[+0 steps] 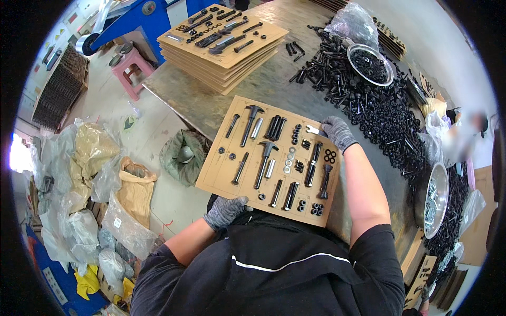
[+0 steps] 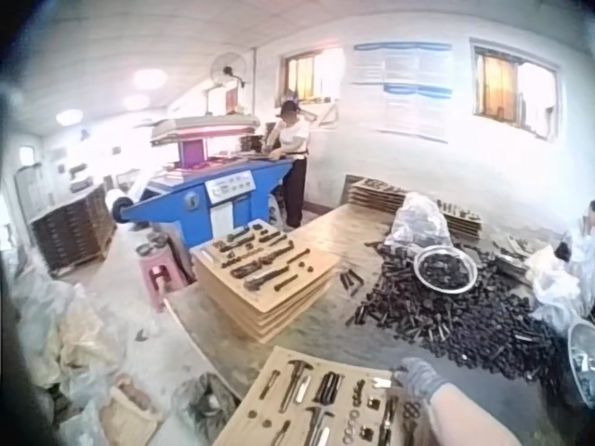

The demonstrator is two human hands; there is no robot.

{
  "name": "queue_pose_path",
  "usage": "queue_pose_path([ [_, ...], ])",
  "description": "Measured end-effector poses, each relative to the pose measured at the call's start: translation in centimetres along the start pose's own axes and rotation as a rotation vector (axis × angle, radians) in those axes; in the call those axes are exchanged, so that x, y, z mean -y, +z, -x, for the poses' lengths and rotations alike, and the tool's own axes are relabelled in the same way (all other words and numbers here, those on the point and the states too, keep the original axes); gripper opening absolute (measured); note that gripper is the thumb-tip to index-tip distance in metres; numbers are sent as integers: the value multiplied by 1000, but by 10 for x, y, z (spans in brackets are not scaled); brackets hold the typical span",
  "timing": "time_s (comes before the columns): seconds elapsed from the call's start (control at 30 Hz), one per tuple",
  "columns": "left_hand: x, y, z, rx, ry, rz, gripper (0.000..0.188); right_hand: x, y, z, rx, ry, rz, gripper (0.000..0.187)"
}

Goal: The person arranges various metal tools and fasteners onto a cardboard backing. They pick up hammers, bolts, washers, and a wrench from a table and place them into designated slots on the board. The person repeats this process to complete multiple tool kits.

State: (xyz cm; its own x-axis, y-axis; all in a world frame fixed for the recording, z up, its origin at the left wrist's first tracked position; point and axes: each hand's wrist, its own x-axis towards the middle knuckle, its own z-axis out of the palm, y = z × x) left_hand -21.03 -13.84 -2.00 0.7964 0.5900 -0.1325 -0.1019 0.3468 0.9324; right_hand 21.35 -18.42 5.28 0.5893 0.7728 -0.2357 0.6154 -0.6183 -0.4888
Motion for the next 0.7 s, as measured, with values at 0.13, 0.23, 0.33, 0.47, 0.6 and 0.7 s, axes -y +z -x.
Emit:
queue_pose_path([
  [0.13, -32, 15, -1, 6, -107, 212, 65, -7, -15, 14, -3, 82, -128, 22],
  [0.23, -50, 25, -9, 71, -139, 261, 66, -8, -45, 25, -29, 92, -86, 20],
  [0.33, -65, 35, -23, 143, -140, 320, 63, -6, -84, 32, -75, 105, -43, 18],
  [0.47, -101, 50, -46, 210, -57, 380, 57, -4, -135, 35, -128, 139, -130, 15],
  [0.6, -145, 45, -64, 178, -21, 396, 61, 54, -176, 41, -145, 268, -136, 16],
  [0.7, -179, 35, -77, 64, -2, 386, 70, 75, -186, 23, -116, 231, -222, 14],
])
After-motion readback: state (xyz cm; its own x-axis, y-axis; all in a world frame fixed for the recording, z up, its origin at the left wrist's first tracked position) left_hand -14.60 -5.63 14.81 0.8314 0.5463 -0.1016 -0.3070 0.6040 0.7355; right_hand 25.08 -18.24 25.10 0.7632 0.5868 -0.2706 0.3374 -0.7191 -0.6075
